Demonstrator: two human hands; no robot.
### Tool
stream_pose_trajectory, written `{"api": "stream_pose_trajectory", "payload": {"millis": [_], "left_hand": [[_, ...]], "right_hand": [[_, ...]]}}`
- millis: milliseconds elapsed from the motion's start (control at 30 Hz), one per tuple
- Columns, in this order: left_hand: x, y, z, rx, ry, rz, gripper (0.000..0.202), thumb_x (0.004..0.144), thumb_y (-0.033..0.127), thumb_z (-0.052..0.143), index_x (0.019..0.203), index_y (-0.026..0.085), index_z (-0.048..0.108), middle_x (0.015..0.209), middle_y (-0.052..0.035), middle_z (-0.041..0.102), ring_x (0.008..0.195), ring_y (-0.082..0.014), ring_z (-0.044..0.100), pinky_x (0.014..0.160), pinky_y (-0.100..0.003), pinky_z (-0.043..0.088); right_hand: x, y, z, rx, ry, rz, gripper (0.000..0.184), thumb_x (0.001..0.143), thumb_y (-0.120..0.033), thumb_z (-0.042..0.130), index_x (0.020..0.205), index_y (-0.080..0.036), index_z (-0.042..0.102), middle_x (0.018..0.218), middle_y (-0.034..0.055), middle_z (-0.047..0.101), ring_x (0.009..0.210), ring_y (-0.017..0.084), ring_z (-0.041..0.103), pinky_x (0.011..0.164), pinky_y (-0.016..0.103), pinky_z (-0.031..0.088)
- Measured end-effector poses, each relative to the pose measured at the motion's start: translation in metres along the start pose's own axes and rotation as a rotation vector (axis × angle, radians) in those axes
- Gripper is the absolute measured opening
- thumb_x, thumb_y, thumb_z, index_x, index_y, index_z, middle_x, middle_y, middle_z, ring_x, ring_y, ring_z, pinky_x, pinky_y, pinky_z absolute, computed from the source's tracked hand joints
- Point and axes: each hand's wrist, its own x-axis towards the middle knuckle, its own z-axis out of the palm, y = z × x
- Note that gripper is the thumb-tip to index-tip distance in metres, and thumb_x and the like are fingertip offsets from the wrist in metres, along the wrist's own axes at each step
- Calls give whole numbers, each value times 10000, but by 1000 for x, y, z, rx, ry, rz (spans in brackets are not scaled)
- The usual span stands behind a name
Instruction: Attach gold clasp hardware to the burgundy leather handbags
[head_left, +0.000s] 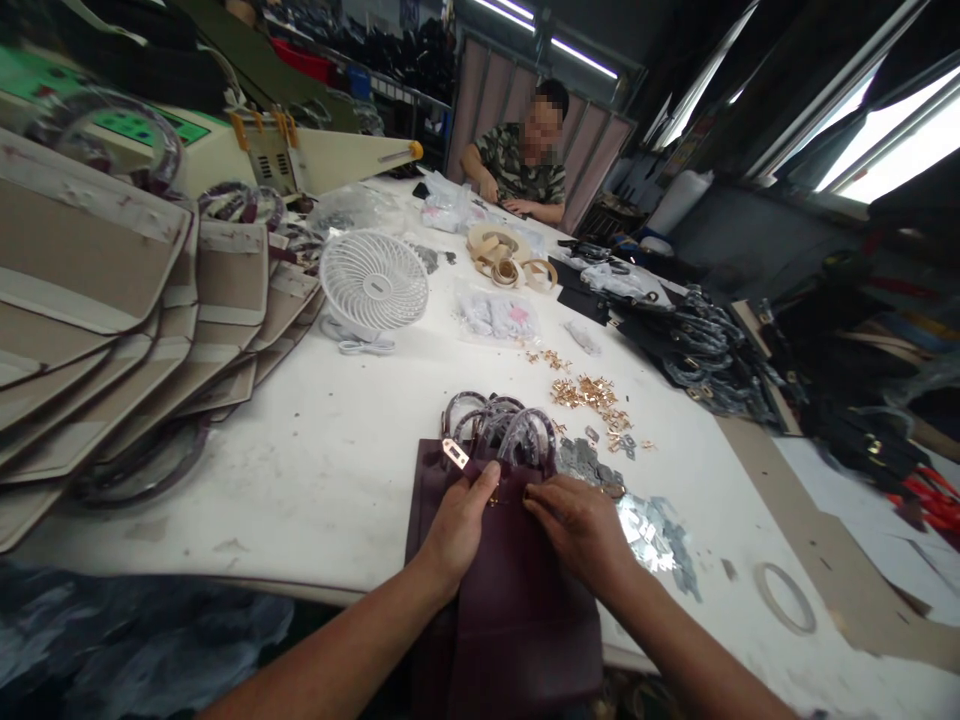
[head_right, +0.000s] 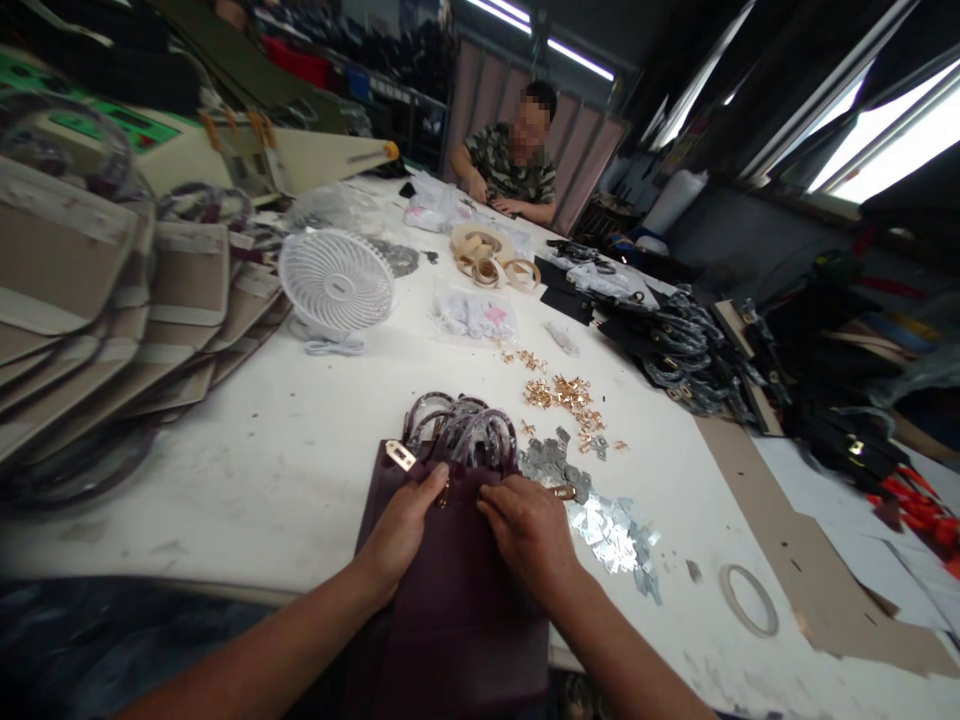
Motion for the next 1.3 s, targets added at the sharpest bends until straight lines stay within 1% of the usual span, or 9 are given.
{"api": "stream_pose_trajectory", "payload": {"millis": [200,400,533,633,733,833,1067,1167,1300], "left_hand": [[0,-1,0,-109,-23,-88,516,911,549,645,1213,137,723,1165,-111,773,1095,-288,704,1057,-404,476],[0,0,2,-138,-20,-110,515,908,527,659,1241,137,706,1073,-105,795,1022,-278,725,983,-391,514],[-1,1,5,-142,28,-138,514,898,539,659,1197,125,723,953,-103,804,901,-282,741,847,-385,552],[1,0,5,-89,53,-121,513,877,564,670,1112,116,752,910,-102,802,840,-278,739,780,-369,549],[4,-4,2,-60,83,-87,516,852,584,688,1064,120,767,911,-97,801,843,-274,738,805,-362,541],[7,-7,0,-72,106,-80,544,804,608,723,1048,124,774,877,-98,801,854,-292,741,825,-382,548],[13,-15,1,-138,42,-103,569,739,592,784,1075,133,766,893,-100,809,907,-315,751,878,-423,571],[6,-8,6,-172,4,-158,534,763,558,763,1101,144,755,899,-106,809,908,-329,759,865,-455,593],[-22,14,15,-242,-94,-285,532,838,558,668,1164,144,736,901,-131,806,949,-367,760,875,-511,602]], "right_hand": [[6,1,0,14,-23,-50,184,1000,-228,574,984,-220,757,848,53,710,786,198,666,731,308,516],[5,-8,-2,-198,-48,-20,180,990,-223,577,984,-231,756,889,50,734,768,213,674,703,327,499],[-3,-9,3,-142,89,23,205,991,-228,592,1158,-227,711,1012,48,759,885,209,701,796,324,519],[-10,-10,8,-144,152,9,200,998,-198,563,1122,-226,716,1109,49,758,971,214,693,864,335,515],[-13,-17,7,-270,55,16,239,990,-174,537,1123,-248,722,1127,49,751,969,248,680,840,383,502],[-15,-28,3,-359,-39,56,301,986,-181,526,1230,-257,686,1192,66,729,1012,277,660,852,423,490],[-26,-45,18,-434,-65,118,497,914,-111,523,1404,-167,590,1361,150,646,1171,332,600,993,488,498],[-36,-45,17,-348,26,101,529,905,-84,513,1420,-185,575,1384,134,642,1220,310,602,1037,492,501],[-61,-48,1,-149,362,61,464,946,-111,489,1369,-263,602,1369,86,659,1255,249,609,1051,474,524]]}}
